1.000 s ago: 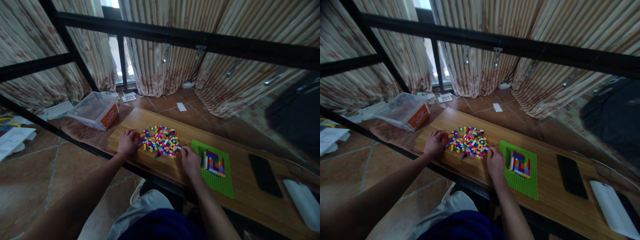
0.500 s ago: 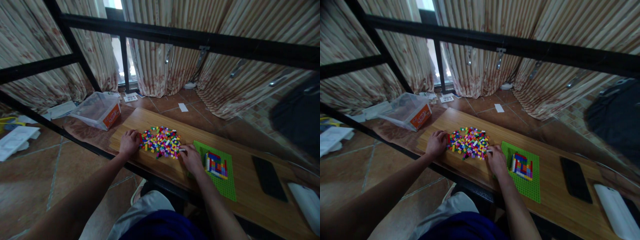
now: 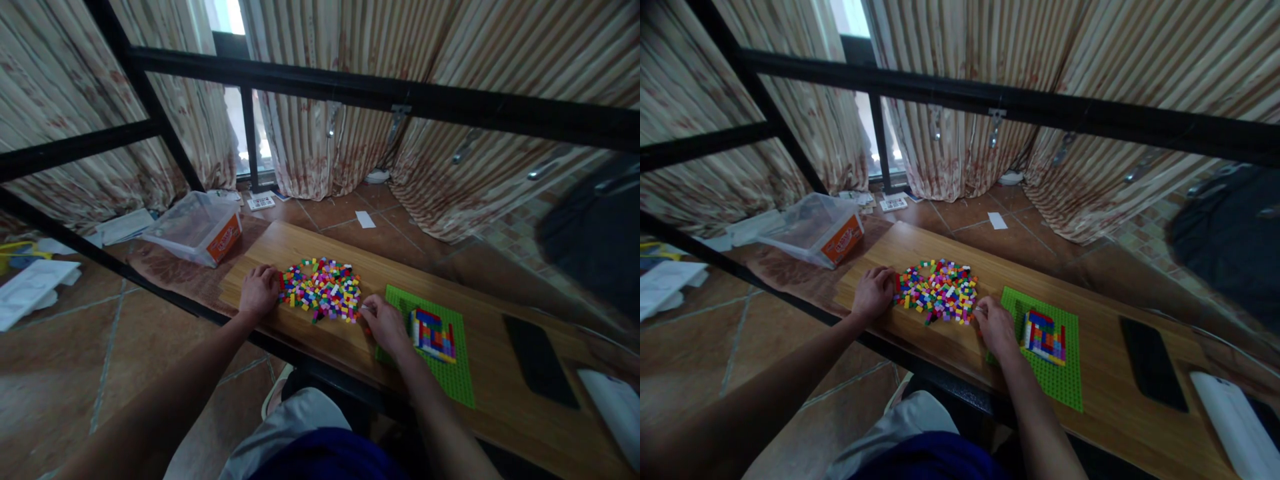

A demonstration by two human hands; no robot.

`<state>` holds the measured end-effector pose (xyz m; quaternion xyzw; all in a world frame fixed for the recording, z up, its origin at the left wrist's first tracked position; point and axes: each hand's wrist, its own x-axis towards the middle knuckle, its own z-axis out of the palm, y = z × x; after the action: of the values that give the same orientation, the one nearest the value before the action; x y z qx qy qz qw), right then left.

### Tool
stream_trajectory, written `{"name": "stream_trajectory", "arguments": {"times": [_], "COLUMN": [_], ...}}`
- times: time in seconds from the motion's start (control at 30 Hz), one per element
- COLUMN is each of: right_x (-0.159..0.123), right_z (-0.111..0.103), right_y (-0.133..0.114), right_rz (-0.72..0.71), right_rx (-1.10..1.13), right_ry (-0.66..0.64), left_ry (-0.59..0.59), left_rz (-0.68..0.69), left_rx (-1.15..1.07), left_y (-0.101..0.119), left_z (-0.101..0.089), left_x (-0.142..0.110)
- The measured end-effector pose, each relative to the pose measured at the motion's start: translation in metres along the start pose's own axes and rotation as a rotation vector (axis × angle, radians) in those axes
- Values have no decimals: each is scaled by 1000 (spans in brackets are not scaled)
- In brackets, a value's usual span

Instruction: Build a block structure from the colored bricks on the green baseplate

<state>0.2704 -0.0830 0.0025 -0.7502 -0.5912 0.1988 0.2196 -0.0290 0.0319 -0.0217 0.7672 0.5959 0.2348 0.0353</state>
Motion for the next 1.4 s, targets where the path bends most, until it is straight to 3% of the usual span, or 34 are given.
{"name": "stream_trajectory", "arguments": {"times": [0.2,0.37,0.63,0.77,0.97,1.1,1.27,1.4], "right_x": [-6,-15,-15,-12,-1,18,59,84], "right_z": [-4,-4,-6,-3,1,3,17,34], "right_y": [2,1,-4,-5,-15,-34,-79,-105], "right_rz": [-52,20,-11,3,-100,-150,-308,-266], "right_rx": [88,263,334,193,-104,-136,-120,-213], "right_ry": [106,21,-19,3,54,93,66,-6], "left_ry": [-2,-15,-3,1,-13,-11,-18,-13], "left_rz": [-1,-10,-2,0,-12,-23,-23,-23], "left_rx": [1,5,-17,-18,-20,-22,-34,-46], "left_y": [1,2,2,2,3,3,3,1], "left_z": [-1,-2,-2,-2,-4,-3,-1,0], "left_x": [0,0,-1,-1,-1,-1,-2,-2]}}
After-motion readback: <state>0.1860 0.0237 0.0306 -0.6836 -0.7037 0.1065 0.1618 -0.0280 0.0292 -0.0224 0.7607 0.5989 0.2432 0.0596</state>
